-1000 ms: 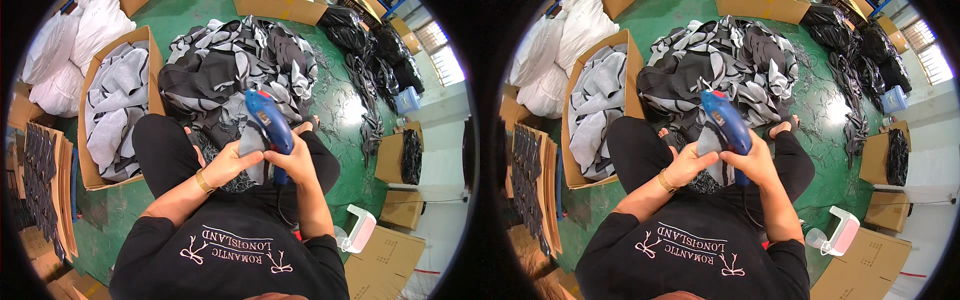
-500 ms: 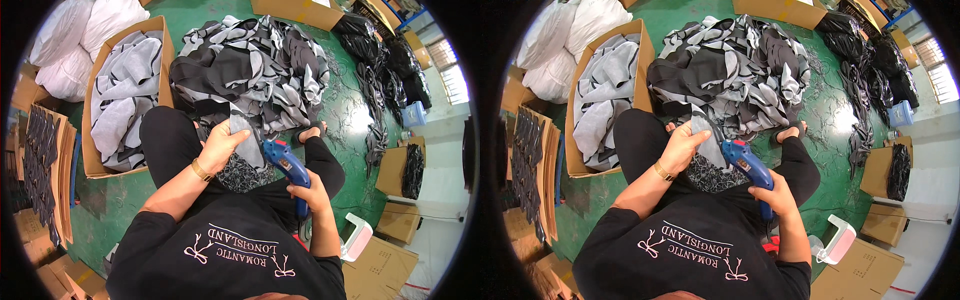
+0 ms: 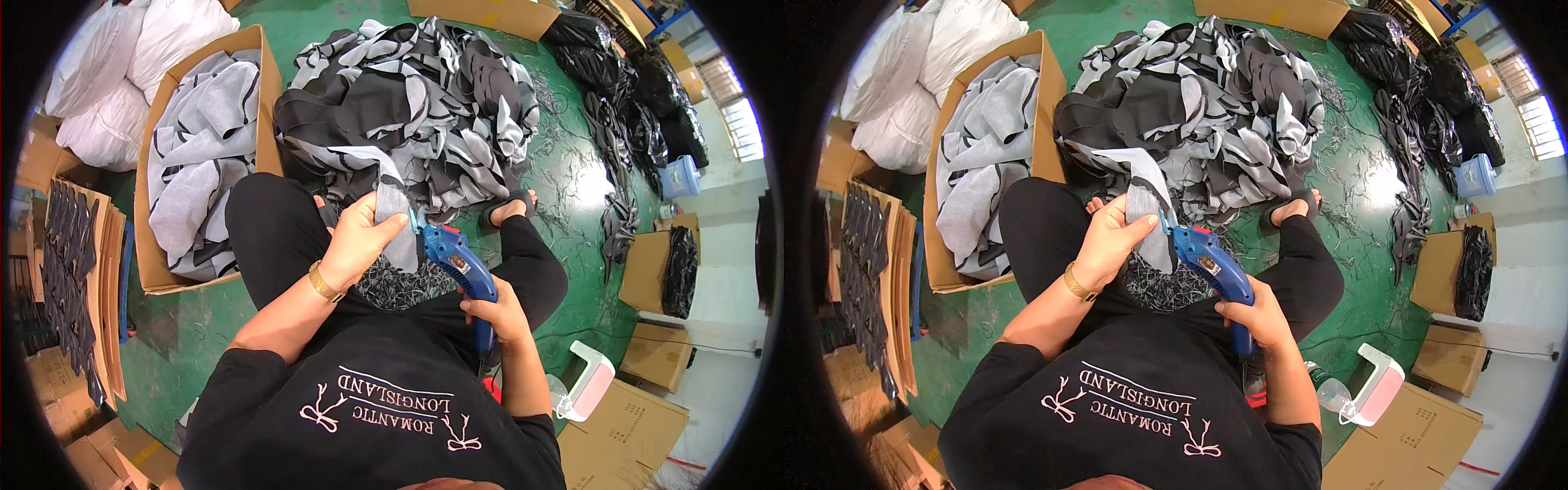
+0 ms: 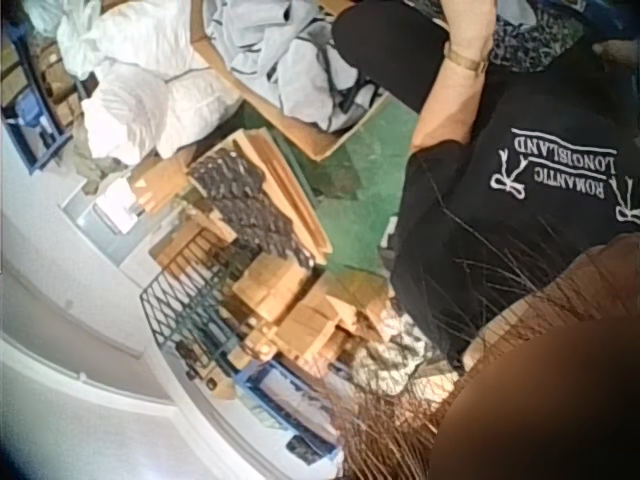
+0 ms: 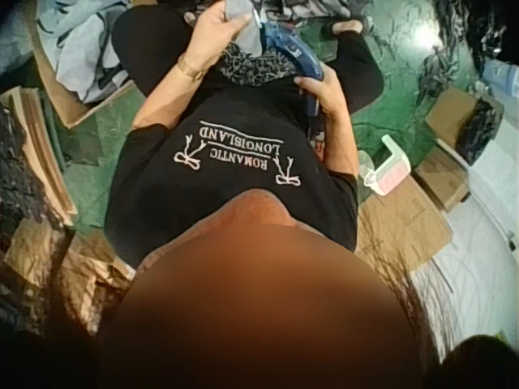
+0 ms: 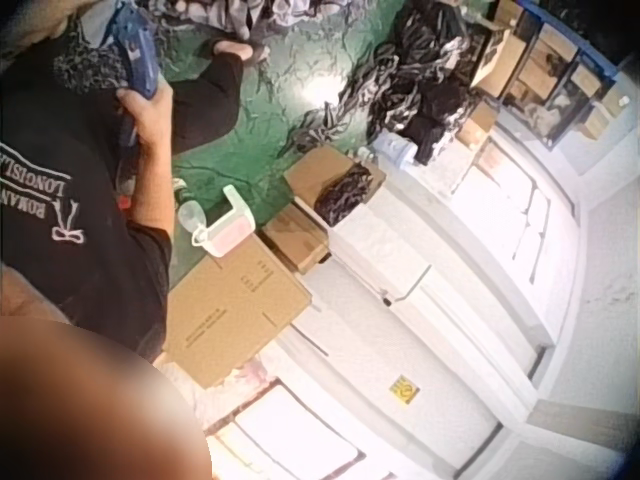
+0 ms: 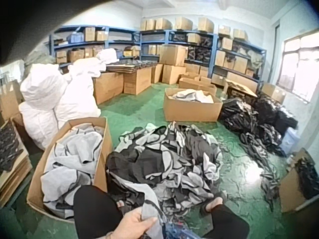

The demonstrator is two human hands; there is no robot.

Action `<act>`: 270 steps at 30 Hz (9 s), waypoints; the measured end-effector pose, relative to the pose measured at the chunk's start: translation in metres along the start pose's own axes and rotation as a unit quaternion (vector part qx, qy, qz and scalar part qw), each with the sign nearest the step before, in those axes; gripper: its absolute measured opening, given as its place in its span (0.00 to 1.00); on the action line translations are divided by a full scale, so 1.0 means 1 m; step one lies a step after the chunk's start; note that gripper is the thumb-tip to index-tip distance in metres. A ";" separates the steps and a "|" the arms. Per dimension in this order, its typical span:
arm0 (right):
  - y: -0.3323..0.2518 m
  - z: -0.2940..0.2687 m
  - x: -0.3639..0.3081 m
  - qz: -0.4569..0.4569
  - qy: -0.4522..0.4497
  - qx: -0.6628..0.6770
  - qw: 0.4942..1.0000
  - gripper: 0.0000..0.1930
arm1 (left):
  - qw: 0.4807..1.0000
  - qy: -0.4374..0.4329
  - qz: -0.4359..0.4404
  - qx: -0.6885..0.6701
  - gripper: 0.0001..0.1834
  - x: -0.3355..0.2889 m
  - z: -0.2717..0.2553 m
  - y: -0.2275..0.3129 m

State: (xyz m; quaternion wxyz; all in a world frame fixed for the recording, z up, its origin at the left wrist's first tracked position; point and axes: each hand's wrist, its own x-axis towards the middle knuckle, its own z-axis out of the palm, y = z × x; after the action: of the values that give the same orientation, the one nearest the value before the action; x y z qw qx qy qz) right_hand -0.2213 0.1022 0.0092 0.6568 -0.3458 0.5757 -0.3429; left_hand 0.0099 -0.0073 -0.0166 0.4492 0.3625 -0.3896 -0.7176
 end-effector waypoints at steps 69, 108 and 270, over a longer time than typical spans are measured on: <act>-0.035 -0.080 0.058 -0.120 0.013 0.240 0.963 0.22 | 0.971 0.198 0.131 -0.013 0.20 0.052 -0.086 0.058; -0.039 -0.103 0.106 -0.044 0.108 0.289 0.950 0.26 | 0.852 -0.050 -0.227 0.469 0.23 0.212 -0.089 -0.173; -0.038 0.024 0.042 -0.145 0.009 0.101 0.984 0.18 | 0.989 -0.069 -0.103 -0.082 0.14 0.002 0.023 0.018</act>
State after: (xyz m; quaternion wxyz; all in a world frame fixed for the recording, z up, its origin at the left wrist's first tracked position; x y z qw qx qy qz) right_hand -0.1953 0.0481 0.0223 0.6262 -0.3541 0.4878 -0.4945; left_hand -0.0040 -0.0090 0.0087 0.3732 0.3125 -0.3199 -0.8129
